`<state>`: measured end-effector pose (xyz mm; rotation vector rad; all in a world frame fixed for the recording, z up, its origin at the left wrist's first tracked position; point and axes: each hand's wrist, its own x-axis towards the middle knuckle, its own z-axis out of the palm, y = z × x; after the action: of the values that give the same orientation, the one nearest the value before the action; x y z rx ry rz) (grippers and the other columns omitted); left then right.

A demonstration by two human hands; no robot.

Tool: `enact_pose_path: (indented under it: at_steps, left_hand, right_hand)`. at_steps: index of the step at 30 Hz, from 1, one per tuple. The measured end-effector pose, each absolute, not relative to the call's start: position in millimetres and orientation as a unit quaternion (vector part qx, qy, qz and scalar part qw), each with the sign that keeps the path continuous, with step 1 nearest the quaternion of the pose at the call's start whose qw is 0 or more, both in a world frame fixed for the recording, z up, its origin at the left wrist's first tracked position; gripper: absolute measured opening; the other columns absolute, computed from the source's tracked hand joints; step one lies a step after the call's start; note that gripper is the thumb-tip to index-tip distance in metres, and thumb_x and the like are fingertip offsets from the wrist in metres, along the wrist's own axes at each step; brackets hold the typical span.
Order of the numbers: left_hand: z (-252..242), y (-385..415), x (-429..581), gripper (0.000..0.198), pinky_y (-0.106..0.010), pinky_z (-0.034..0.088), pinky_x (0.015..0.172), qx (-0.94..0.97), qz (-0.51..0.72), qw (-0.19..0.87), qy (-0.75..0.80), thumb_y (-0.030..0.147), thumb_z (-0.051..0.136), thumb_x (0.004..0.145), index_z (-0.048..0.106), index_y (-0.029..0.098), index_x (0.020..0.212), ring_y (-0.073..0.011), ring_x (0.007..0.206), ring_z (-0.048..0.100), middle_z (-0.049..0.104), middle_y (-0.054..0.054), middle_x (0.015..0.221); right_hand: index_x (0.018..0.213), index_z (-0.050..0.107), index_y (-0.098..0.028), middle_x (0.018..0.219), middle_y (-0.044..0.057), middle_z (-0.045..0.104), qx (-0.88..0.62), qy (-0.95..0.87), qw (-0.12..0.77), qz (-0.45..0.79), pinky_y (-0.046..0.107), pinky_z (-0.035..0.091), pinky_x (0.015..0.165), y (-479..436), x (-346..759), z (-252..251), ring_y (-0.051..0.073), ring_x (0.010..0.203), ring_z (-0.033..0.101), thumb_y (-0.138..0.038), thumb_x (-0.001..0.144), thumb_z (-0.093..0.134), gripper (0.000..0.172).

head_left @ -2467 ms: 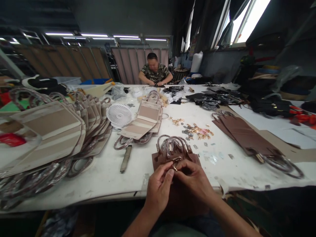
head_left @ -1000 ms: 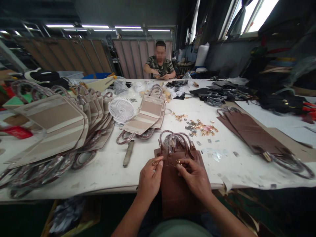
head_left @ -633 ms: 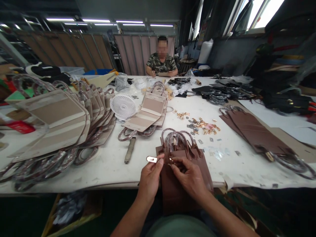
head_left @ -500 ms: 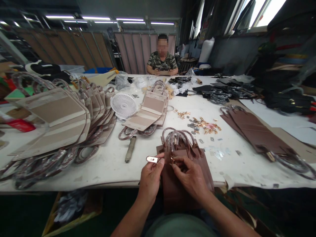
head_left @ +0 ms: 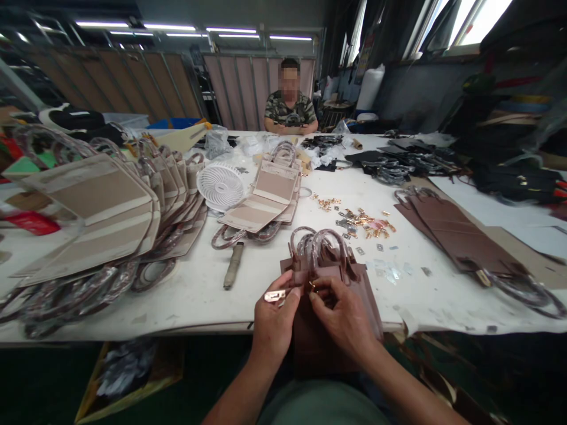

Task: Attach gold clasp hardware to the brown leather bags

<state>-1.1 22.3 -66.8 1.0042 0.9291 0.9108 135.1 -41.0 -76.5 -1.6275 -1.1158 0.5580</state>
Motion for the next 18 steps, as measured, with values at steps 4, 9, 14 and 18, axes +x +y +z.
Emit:
enact_pose_path:
  at_steps: [4,9,14,18]
  left_hand:
    - [-65,22,1,0.05,-0.029,0.058,0.089,0.444,0.403,0.689,0.407,0.036,0.081,0.078,0.071,0.014,0.122,-0.0244,0.1,0.072,0.075,-0.011,0.113]
    - [-63,18,6,0.045,-0.032,0.059,0.088,0.435,0.396,0.701,0.403,0.036,0.08,0.078,0.074,0.016,0.118,-0.0246,0.096,0.073,0.076,-0.01,0.108]
    - [-65,17,8,0.043,-0.032,0.059,0.089,0.455,0.392,0.69,0.405,0.037,0.08,0.08,0.074,0.016,0.118,-0.0248,0.094,0.074,0.077,-0.009,0.103]
    - [-67,20,12,0.043,-0.031,0.059,0.082,0.411,0.405,0.716,0.393,0.038,0.082,0.079,0.074,0.014,0.113,-0.0227,0.085,0.074,0.077,-0.009,0.095]
  right_hand:
    - [0.108,0.069,-0.023,0.091,0.002,0.073,-0.664,-0.49,0.517,0.227,0.027,0.054,0.066,-42,134,-75,0.02,0.078,0.07,-0.028,0.091,0.061,0.019]
    - [0.11,0.07,-0.024,0.089,0.002,0.074,-0.66,-0.516,0.501,0.218,0.028,0.054,0.067,-43,138,-68,0.02,0.075,0.07,-0.027,0.093,0.059,0.02]
    - [0.108,0.069,-0.025,0.083,0.001,0.072,-0.669,-0.532,0.47,0.22,0.029,0.05,0.064,-42,142,-63,0.022,0.072,0.069,-0.028,0.093,0.058,0.019]
    - [0.11,0.065,-0.025,0.087,0.0,0.072,-0.663,-0.514,0.492,0.232,0.028,0.049,0.063,-43,140,-66,0.02,0.073,0.068,-0.028,0.094,0.059,0.018]
